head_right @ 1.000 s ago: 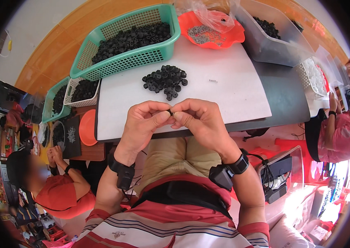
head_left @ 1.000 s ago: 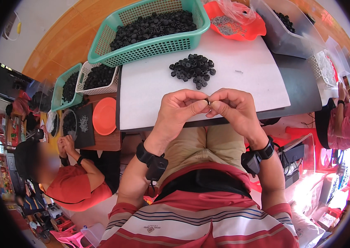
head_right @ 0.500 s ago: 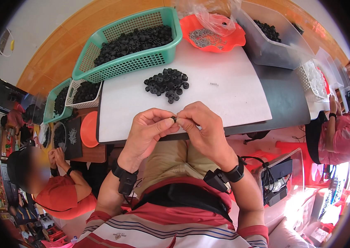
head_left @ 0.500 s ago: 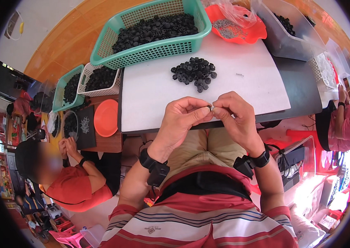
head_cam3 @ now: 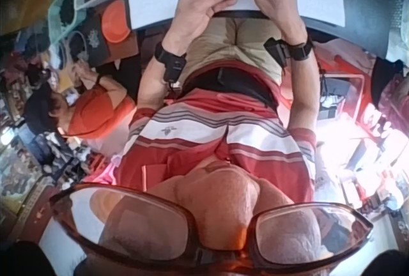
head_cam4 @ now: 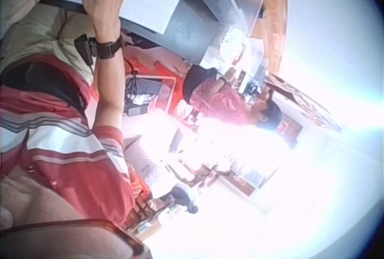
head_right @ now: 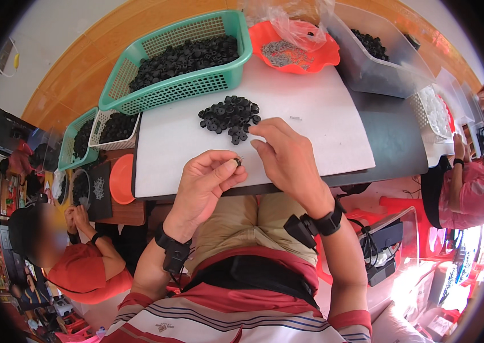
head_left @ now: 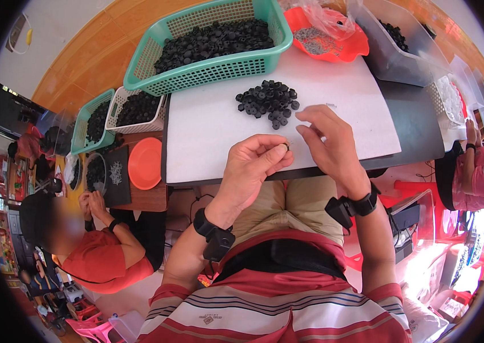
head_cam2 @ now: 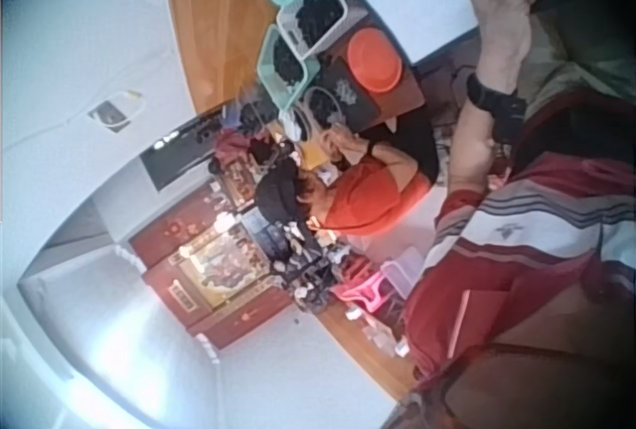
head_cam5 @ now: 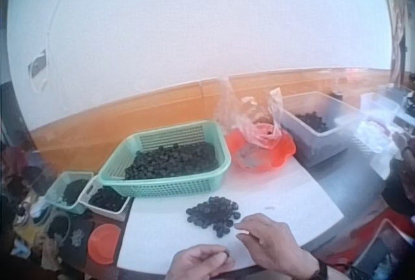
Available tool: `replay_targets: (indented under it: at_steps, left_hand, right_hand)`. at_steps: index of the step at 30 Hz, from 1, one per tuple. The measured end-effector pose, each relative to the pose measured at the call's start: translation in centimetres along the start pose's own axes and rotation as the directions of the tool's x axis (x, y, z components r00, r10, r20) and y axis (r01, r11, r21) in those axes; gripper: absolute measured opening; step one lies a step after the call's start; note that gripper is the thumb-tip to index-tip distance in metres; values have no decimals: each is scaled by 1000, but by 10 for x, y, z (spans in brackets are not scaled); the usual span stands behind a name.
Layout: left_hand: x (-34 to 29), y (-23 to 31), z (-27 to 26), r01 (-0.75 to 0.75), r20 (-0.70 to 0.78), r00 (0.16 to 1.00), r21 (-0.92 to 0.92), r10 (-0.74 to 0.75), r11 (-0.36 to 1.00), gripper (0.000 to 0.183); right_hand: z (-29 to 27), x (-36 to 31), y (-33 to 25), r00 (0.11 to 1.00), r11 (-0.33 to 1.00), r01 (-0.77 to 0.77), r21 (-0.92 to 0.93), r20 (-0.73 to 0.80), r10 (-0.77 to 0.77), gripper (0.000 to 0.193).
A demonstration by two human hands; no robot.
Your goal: The person is manually assembling small black plastic components by pressing two pieces together.
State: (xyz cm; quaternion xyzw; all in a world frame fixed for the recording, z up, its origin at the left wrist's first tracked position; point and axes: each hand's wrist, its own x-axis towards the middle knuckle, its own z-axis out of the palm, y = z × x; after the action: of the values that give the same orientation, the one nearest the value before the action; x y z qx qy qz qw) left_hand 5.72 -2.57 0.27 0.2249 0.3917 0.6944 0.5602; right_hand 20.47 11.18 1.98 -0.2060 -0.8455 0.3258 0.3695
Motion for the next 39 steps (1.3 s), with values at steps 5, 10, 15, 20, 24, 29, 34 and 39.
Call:
replay_targets:
  at_steps: [5,10,15,20,24,29,34,39]
  left_hand:
    - [-2,2,1,1,-3,1000,-10,-1,1000,16]
    - [-2,2,-2,-10,4,1000,-12,10,1000,15]
    - [-2,4,-4,-5,14,1000,-9,5,1000,15]
    - [-2,4,-4,-23,21,1000,-3,23,1000,15]
    - [0,4,-4,-9,17,1000,-9,9,1000,16]
    - [0,4,-1,-4,28,1000,-5,4,1000,17]
    - [0,4,2,-14,20,1000,8,14,1000,17]
    - [0,3,4,-28,27,999,7,28,1000,16]
  right_hand:
    - [11,18,15,990,955,132,-266,73,-117,27]
    - [18,27,18,984,913,135,-385,160,-78,29]
    - [17,29,22,982,943,71,-325,191,-8,28]
    - [3,22,11,975,934,68,-351,220,12,26]
    - [-5,22,8,962,939,88,-332,272,6,23]
    - [-6,26,12,957,951,91,-297,291,-1,21]
    - [-6,27,17,956,957,105,-269,293,-22,21]
    - [-9,25,16,961,979,52,-199,276,5,19]
